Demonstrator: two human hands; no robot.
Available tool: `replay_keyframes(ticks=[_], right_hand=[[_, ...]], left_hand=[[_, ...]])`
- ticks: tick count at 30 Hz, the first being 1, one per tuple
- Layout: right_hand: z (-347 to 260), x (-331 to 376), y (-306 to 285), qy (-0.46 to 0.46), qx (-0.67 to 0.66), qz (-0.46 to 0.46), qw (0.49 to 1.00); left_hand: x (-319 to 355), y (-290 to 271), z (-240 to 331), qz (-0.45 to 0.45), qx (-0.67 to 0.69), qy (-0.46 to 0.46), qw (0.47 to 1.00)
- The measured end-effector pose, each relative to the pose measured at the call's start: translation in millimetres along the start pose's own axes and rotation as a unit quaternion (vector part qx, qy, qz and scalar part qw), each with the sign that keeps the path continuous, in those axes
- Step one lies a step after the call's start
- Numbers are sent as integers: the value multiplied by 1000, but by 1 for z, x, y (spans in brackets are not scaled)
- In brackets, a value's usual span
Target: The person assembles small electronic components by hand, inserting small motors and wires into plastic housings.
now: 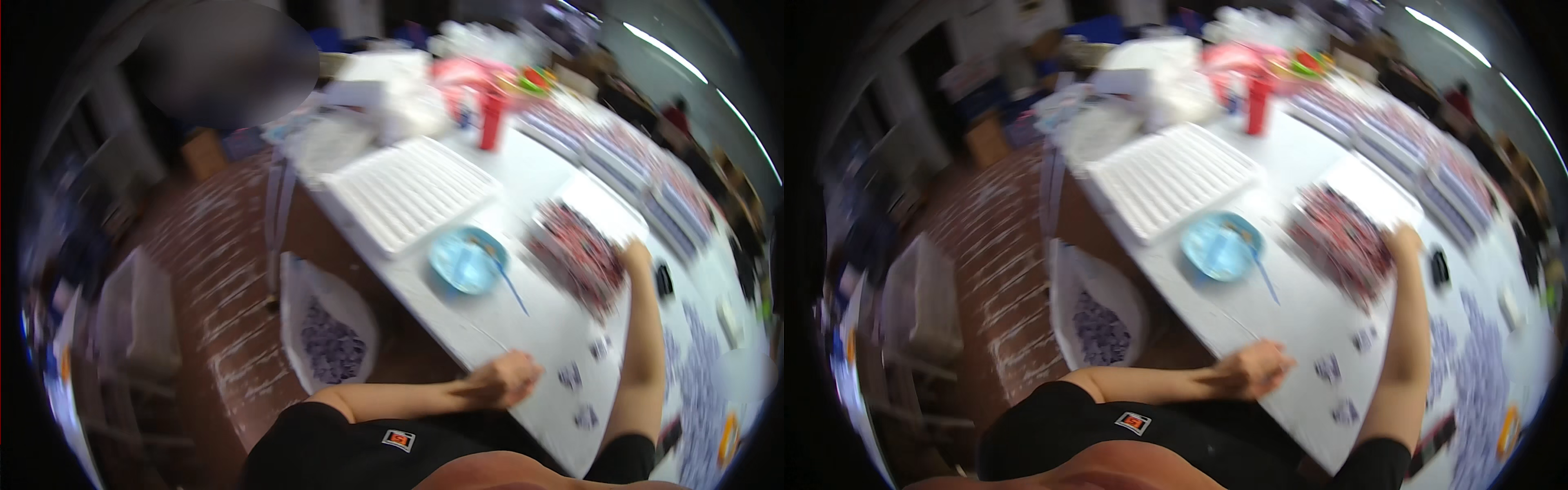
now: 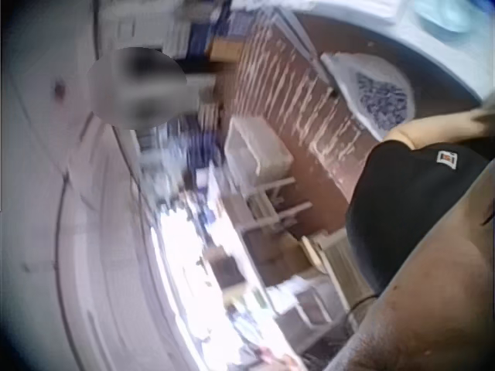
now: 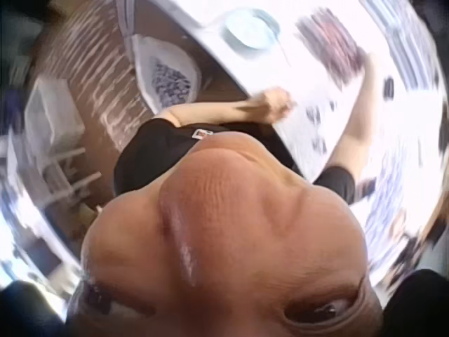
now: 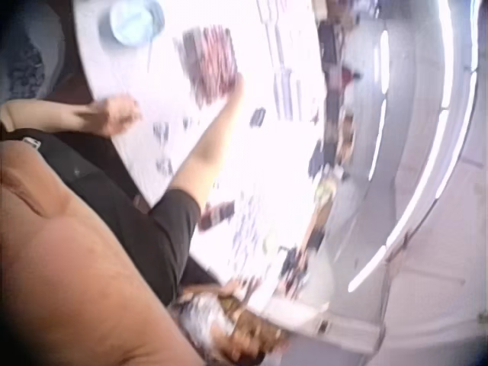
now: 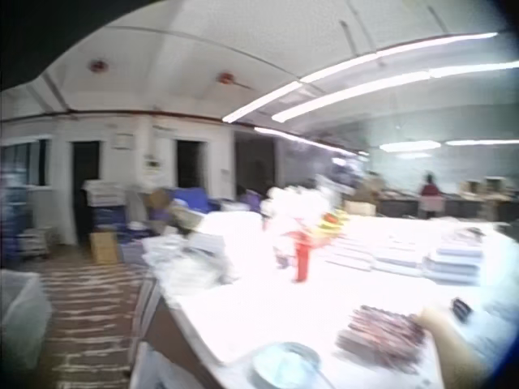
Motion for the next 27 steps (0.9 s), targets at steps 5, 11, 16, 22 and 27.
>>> replay_keyframes(ticks=[5,11,16,22,27], right_hand=[[-23,8,-13,75,-89,-84,990],[-20,28,-29,81,-167,-85,979],[36,12,-25,-23,-195,42,980],[-43,21,-62,-9,-593,32,804],[7,-26,-42,-64,-777,19,626]], left_hand=[[8,-7,13,33,27,-75,996],[3,-13,23,40,-7,-41,998],[2,5,0,-34,-42,-18,998],[-9,-34,3,6,-63,-69,996],[-26,-13,11,-6,-22,-58,998]])
Point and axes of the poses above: each hand's wrist, its own x-axis away from the middle knuckle, its own y-axis out of the palm, z = x × y, the point moved 8 cm from there along -x, towards the middle knuckle, and after that the axes turned 13 degrees about -z, right-handed, at the moved point
